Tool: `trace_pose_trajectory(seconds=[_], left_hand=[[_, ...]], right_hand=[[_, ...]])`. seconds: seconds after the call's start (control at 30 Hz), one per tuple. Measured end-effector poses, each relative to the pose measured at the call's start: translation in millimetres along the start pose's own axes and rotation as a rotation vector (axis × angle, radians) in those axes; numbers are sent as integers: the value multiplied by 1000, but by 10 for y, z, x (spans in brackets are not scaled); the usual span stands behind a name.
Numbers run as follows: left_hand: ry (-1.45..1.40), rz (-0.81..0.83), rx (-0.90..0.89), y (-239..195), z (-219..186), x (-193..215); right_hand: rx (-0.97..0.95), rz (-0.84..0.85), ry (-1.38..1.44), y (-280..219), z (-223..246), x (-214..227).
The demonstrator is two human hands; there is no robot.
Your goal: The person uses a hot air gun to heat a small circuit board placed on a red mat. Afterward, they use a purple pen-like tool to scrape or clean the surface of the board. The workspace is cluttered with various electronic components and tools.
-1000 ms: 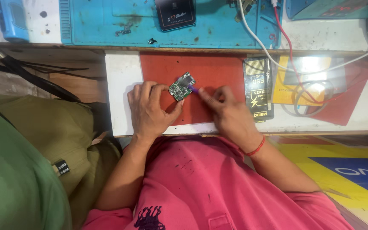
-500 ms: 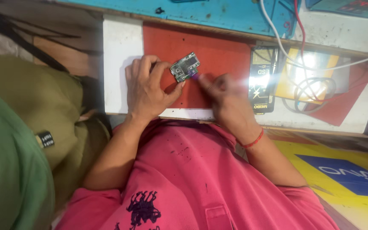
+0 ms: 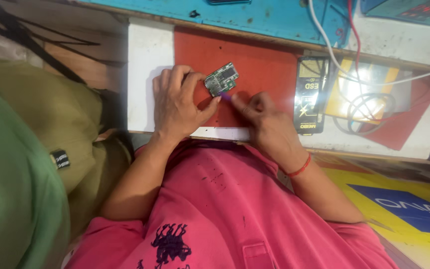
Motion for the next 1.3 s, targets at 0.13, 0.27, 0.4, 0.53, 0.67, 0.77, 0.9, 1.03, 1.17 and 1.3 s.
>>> trace_pose_trajectory(seconds=[0.13, 0.27, 0.4, 0.53, 0.67, 0.77, 0.9, 1.03, 1.17, 1.3], left_hand=[[-11, -14, -23, 56, 15, 4], [-5, -17, -29, 7, 53, -34], [-13, -34, -47, 13, 99, -67], [-39, -42, -86, 30, 133, -51], [-34, -38, -163, -20, 167, -78], [-19, -28, -199, -78, 193, -90], [8, -58, -232, -132, 143, -122], [-49, -56, -190, -245, 61, -147], [29, -93, -144, -291, 23, -164], [42, -65, -125, -303, 56, -218]], right_hand=[[-55, 1, 34, 10, 19, 27], [6, -39, 41, 7, 39, 15], [-14, -54, 17, 8, 21, 19], [-51, -62, 5, 21, 31, 40], [-32, -90, 19, -138, 60, -46], [-42, -86, 28, -260, 37, -119], [7, -114, -56, -314, -30, -147], [102, -130, -103, -328, -36, -176], [79, -125, -202, -327, -54, -171], [142, -78, -155, -304, -56, -135]])
Point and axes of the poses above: each hand's wrist, its own y-axis towards the middle knuckle, its own x-axis out of the back of the hand, z = x × y, the point moved 2 cm from there along y, towards the middle knuckle, and after that the axes turned 13 degrees about z, right-handed, at the moved point
